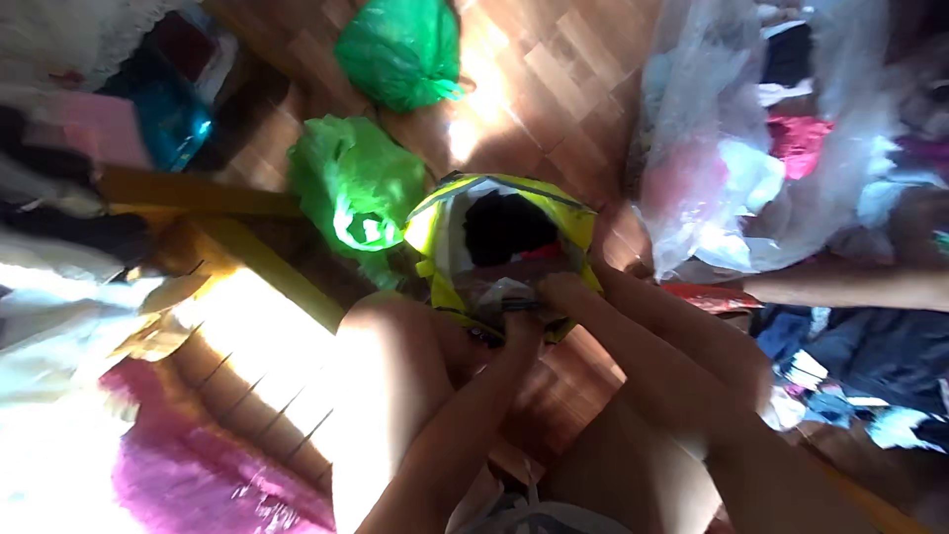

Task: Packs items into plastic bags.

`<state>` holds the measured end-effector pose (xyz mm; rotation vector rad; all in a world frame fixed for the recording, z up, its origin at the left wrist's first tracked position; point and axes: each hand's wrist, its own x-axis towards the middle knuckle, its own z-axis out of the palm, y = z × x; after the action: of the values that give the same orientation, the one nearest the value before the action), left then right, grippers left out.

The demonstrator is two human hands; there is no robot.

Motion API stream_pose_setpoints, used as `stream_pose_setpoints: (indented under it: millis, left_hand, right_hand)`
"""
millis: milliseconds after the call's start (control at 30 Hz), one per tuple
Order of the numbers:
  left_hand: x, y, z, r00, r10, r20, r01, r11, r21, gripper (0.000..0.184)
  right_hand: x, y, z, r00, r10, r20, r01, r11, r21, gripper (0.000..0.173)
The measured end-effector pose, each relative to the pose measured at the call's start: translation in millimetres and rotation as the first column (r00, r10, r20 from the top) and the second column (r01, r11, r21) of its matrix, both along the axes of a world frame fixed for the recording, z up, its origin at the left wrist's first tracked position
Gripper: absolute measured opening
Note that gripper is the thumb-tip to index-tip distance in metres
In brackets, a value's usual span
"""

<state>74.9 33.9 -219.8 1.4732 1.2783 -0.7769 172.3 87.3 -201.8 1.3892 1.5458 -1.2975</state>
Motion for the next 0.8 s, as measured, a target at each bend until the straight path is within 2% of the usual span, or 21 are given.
stream_pose_setpoints:
  millis: [67,100,133,167,200,233,400,567,700,800]
  left_hand:
    - [0,4,8,0.993,0.114,0.009,-0.115,0.992,0.044,0.04]
    - [0,6,8,0.998,0.067,0.002,-0.067,0.996,0.054,0.04]
    - [0,7,7,1.0,-0.016,-0.008,0.016,0.998,0.057,0.039]
    - [1,10,8,0.984,-0.173,-0.034,0.174,0.984,0.042,0.04]
    - [2,12,9,0.945,-0.322,-0.06,0.324,0.946,0.03,0.044]
    - [3,14,10,0.914,-0.398,-0.084,0.401,0.916,0.027,0.049]
    - [-1,16,10,0.898,-0.427,-0.11,0.437,0.894,0.096,0.052]
    - [-3,28,4,0.841,-0.52,-0.148,0.532,0.845,0.05,0.044]
    - [-7,52,8,0.794,-0.605,-0.065,0.607,0.795,0.01,0.042]
    - [-17,65,9,0.745,-0.668,0.008,0.667,0.744,-0.036,0.048]
  right_hand:
    - [3,4,12,0.997,-0.081,-0.012,0.082,0.996,0.043,0.036]
    - [4,7,19,0.992,-0.128,-0.015,0.128,0.99,0.05,0.036]
    - [6,10,24,0.985,-0.169,-0.022,0.17,0.983,0.066,0.036]
    - [7,12,26,0.979,-0.199,-0.034,0.202,0.976,0.085,0.037]
    - [8,13,27,0.976,-0.213,-0.052,0.218,0.97,0.112,0.037]
    - [9,14,26,0.974,-0.215,-0.064,0.222,0.965,0.138,0.038]
    - [15,14,33,0.969,-0.215,-0.121,0.236,0.951,0.201,0.035]
    - [17,13,35,0.97,-0.21,-0.125,0.234,0.946,0.225,0.033]
    - [16,15,36,0.959,-0.235,-0.16,0.269,0.933,0.238,0.03]
    - [14,11,30,0.953,-0.246,-0.178,0.286,0.924,0.254,0.027]
